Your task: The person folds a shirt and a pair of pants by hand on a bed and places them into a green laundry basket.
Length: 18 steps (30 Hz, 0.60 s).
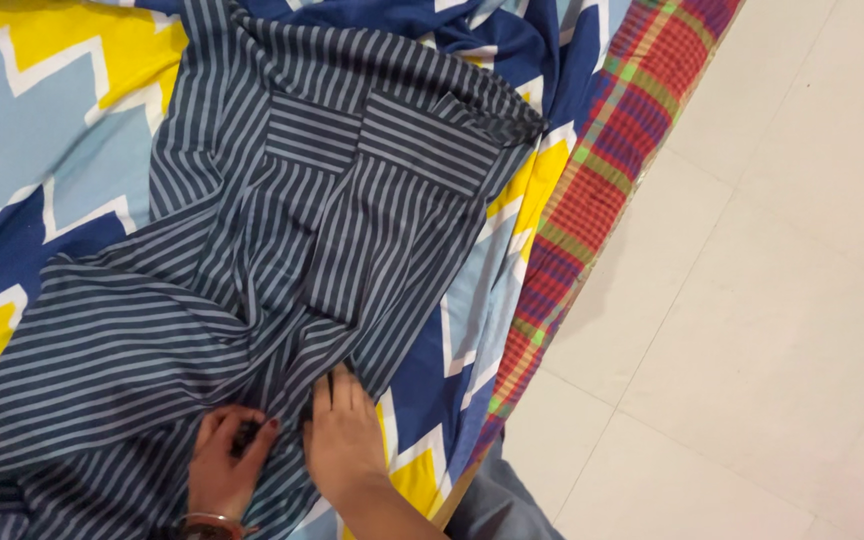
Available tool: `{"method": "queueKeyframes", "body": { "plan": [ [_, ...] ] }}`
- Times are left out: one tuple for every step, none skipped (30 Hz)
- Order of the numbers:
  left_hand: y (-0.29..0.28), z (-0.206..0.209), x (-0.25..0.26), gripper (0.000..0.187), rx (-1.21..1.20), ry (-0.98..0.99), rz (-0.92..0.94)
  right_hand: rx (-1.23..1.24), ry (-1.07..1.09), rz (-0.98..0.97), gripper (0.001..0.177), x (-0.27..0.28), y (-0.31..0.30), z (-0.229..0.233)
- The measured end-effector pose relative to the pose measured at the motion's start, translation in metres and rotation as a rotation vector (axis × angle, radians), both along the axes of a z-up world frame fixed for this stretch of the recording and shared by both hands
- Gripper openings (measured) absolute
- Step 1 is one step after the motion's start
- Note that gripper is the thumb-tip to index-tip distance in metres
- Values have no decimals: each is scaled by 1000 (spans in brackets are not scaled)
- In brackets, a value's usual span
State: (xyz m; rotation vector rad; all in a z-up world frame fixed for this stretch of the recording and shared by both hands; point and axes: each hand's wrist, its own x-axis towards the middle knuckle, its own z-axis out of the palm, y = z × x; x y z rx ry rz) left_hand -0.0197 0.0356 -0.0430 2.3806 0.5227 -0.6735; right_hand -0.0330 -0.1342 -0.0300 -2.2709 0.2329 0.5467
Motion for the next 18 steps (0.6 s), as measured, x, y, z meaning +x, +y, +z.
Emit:
{"method": "queueKeyframes", "body": {
  "plan": [
    [2, 1, -2, 29, -3, -3, 6, 10, -23, 15, 60, -2, -1, 1],
    [4, 3, -4, 30, -22, -37, 39, 23, -45, 29, 61, -2, -2, 2],
    [5, 4, -6, 31, -41, -72, 73, 24, -48, 34, 61, -3, -4, 4],
    [5, 6, -10, 31, -36, -71, 78, 43, -48, 17, 64, -6, -3, 9],
    [7, 9, -15, 31, 29, -65, 157, 62, -48, 0, 68, -8, -3, 14],
    [8, 11, -19, 31, 92, -60, 235, 65, -49, 5, 68, -9, -1, 20],
    [9, 12, -23, 31, 95, -61, 241, 94, -70, -72, 63, -11, 3, 27],
    [9, 11, -28, 37, 76, -57, 291, 116, -95, -148, 57, -11, 2, 31],
    [11, 9, -30, 43, 56, -52, 341, 112, -99, -142, 57, -11, -1, 34],
    [14, 7, -33, 43, 54, -53, 349, 115, -51, -1, 43, -12, -3, 36],
    [18, 6, -37, 53, 105, -65, 188, 116, -4, 140, 32, -13, -5, 37],
    [23, 3, -41, 63, 158, -76, 27, 117, -7, 149, 32, -14, -6, 36],
    [28, -1, -44, 63, 159, -80, 36, 106, -96, 207, 29, -16, -7, 34],
    [33, -7, -47, 72, 154, -101, -57, 95, -181, 261, 26, -18, -6, 32],
    [37, -14, -49, 82, 147, -121, -150, 95, -183, 265, 26, -19, -5, 28],
    [41, -19, -55, 82, 147, -112, -148, 88, -234, 278, 32, -23, -4, 26],
    [45, -24, -60, 78, 190, -91, -170, 81, -286, 291, 39, -28, -2, 23],
    [49, -29, -63, 74, 233, -75, -194, 82, -282, 292, 39, -34, 0, 21]
  ]
}}
